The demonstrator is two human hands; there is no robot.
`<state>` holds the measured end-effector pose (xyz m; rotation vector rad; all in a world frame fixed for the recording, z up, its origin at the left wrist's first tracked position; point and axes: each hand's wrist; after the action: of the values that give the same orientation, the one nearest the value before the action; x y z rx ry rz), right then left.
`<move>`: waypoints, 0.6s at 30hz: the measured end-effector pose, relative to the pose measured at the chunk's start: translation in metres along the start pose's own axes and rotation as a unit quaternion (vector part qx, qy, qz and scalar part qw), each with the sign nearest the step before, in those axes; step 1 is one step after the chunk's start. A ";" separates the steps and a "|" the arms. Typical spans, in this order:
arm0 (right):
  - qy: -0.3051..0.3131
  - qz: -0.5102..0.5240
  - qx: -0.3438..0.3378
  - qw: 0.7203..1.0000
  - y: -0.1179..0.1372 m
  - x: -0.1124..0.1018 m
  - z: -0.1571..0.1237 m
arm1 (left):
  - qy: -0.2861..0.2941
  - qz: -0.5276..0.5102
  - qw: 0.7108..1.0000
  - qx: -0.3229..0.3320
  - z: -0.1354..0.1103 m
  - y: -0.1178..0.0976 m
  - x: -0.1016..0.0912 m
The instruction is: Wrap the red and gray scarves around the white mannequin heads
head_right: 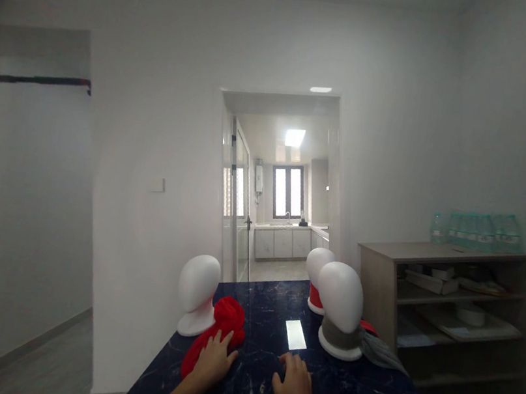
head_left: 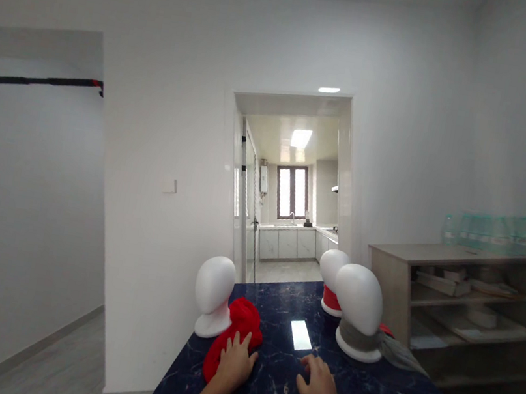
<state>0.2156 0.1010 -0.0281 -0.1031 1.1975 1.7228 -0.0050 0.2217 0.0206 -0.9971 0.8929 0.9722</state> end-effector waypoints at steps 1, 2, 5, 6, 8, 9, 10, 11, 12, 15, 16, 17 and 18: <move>-0.006 0.007 -0.001 1.000 0.003 -0.002 0.000 | -0.005 0.006 1.000 0.010 -0.005 -0.004 0.002; -0.014 0.017 -0.005 1.000 0.005 -0.005 0.000 | -0.015 0.006 1.000 0.018 -0.010 -0.009 0.004; -0.056 0.041 -0.026 0.997 0.006 -0.019 0.003 | -0.056 -0.044 0.995 0.065 -0.030 -0.028 0.002; -0.076 0.036 -0.026 0.996 0.002 -0.026 0.006 | -0.070 -0.085 0.989 0.094 -0.038 -0.033 0.001; -0.111 0.001 -0.014 0.994 -0.016 -0.047 0.013 | -0.074 -0.189 0.965 0.164 -0.054 -0.041 -0.002; -0.124 -0.027 0.001 0.992 -0.029 -0.061 0.018 | -0.066 -0.239 0.949 0.194 -0.060 -0.043 -0.003; -0.134 -0.059 0.017 0.989 -0.045 -0.075 0.024 | -0.059 -0.279 0.934 0.214 -0.065 -0.044 -0.005; -0.145 -0.095 0.039 0.984 -0.063 -0.090 0.031 | -0.051 -0.309 0.923 0.223 -0.069 -0.044 -0.006; -0.163 -0.132 0.062 0.976 -0.080 -0.105 0.039 | -0.045 -0.328 0.917 0.222 -0.070 -0.044 -0.007; -0.195 -0.197 0.097 0.956 -0.120 -0.141 0.065 | -0.047 -0.354 0.913 0.199 -0.068 -0.042 -0.010; -0.188 -0.198 0.088 0.958 -0.127 -0.148 0.073 | -0.047 -0.355 0.912 0.198 -0.067 -0.041 -0.010; -0.178 -0.191 0.074 0.962 -0.130 -0.153 0.080 | -0.047 -0.355 0.912 0.200 -0.065 -0.040 -0.010; -0.168 -0.180 0.062 0.967 -0.130 -0.155 0.086 | -0.049 -0.352 0.913 0.202 -0.064 -0.039 -0.010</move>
<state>0.4274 0.0644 0.0151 0.0452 0.9618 1.2829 0.0183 0.1497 0.0214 -0.8053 0.5433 0.2038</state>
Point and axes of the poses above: each hand's wrist, its own z-axis towards the middle knuckle, its own x-axis out of the palm, y = z × x, and after that the axes turned 9 degrees about -y, right-handed
